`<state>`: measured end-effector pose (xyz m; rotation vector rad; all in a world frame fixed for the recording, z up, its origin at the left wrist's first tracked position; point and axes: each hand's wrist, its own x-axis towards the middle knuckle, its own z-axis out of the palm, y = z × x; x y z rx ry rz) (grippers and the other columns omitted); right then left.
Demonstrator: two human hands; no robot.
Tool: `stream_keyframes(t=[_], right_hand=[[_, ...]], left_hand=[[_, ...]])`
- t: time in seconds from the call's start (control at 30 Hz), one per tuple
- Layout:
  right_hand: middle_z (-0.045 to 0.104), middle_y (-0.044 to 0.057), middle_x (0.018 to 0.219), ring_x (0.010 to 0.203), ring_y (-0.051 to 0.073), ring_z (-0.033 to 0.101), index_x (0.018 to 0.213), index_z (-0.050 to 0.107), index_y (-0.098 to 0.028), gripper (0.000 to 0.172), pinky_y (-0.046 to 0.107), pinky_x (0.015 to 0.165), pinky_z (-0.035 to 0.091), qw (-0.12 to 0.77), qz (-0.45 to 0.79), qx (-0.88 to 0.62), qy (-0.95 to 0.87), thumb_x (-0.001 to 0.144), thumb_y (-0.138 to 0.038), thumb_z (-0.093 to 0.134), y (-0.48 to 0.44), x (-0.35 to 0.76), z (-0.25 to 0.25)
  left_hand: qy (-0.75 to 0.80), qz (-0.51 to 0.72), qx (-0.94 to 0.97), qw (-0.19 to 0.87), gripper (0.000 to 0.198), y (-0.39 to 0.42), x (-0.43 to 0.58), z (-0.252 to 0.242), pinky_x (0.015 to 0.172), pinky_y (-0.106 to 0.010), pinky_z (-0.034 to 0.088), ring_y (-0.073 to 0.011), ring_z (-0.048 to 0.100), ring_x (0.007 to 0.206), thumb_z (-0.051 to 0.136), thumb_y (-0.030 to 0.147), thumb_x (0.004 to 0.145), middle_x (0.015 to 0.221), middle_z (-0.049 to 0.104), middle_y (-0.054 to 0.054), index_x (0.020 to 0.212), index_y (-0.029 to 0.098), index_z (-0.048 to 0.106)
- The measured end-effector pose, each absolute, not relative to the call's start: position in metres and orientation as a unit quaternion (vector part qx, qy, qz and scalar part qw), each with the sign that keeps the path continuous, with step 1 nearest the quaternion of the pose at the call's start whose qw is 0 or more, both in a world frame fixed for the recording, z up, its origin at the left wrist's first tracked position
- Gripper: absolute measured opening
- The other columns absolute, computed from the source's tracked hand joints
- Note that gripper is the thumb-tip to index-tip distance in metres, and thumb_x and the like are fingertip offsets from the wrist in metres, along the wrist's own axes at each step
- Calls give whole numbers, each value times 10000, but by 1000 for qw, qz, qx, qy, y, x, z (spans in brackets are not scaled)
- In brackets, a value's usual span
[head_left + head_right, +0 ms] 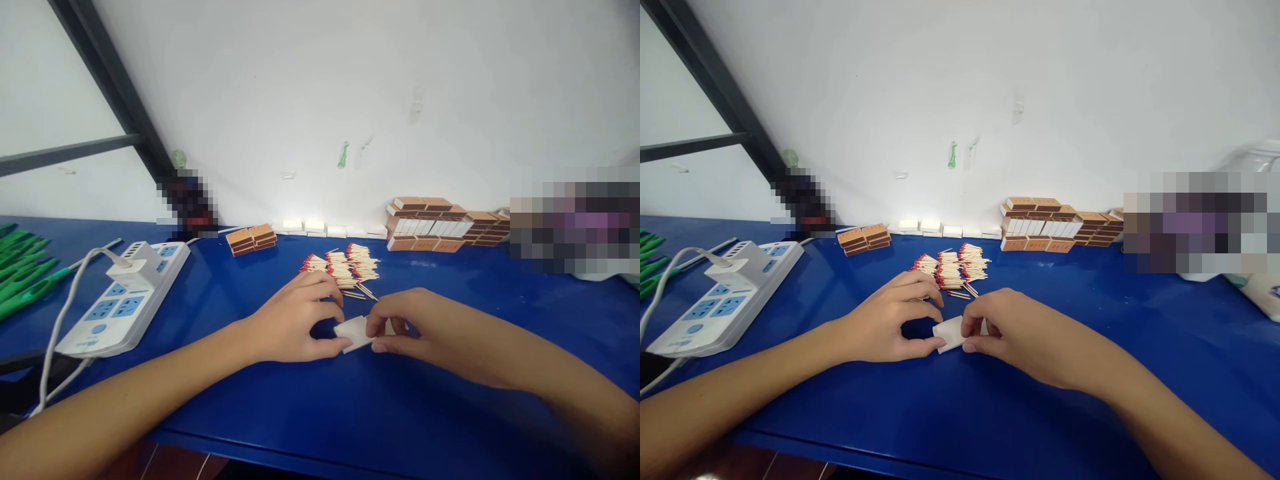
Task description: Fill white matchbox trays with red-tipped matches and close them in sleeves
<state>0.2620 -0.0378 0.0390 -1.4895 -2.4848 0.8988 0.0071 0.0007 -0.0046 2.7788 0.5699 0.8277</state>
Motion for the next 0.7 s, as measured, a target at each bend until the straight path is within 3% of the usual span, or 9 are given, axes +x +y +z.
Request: stream_keyframes(t=[0.13,0.23,0.37,0.53,0.7], right_hand=[[740,14,917,776,184,665,963,735,-278,147,280,651,472,41,351,-453,-819,923,-399,662,-32,266,43],[729,16,916,768,187,658,1018,705,-273,179,281,634,472,33,362,-455,-813,890,-398,692,-29,270,39],[703,19,932,749,198,624,1082,660,-282,331,298,610,437,37,271,-491,-827,819,-457,759,-25,274,34],[696,20,936,749,195,614,981,667,-281,211,314,626,441,16,227,-489,-842,850,-440,709,-19,283,34],[698,43,872,701,210,621,914,696,-271,306,333,597,443,11,164,-566,-808,846,-569,699,7,320,32]], left_hand=[[205,276,936,74,250,0,6,-3,955,-419,524,-247,629,1031,708,370,946,1028,706,-82,1100,174,730],[208,279,935,73,330,-1,6,-2,950,-426,535,-246,632,1011,713,455,947,1027,710,-90,1122,175,728],[195,275,939,75,436,-2,7,-2,944,-423,543,-249,634,1005,783,575,857,1032,712,-87,1037,180,743],[192,257,945,67,327,-1,8,-3,947,-408,540,-247,634,1020,776,477,888,1043,712,-87,997,172,739],[195,259,944,67,349,1,6,-3,946,-421,535,-250,636,1015,787,483,867,1032,725,-82,1021,174,737]])
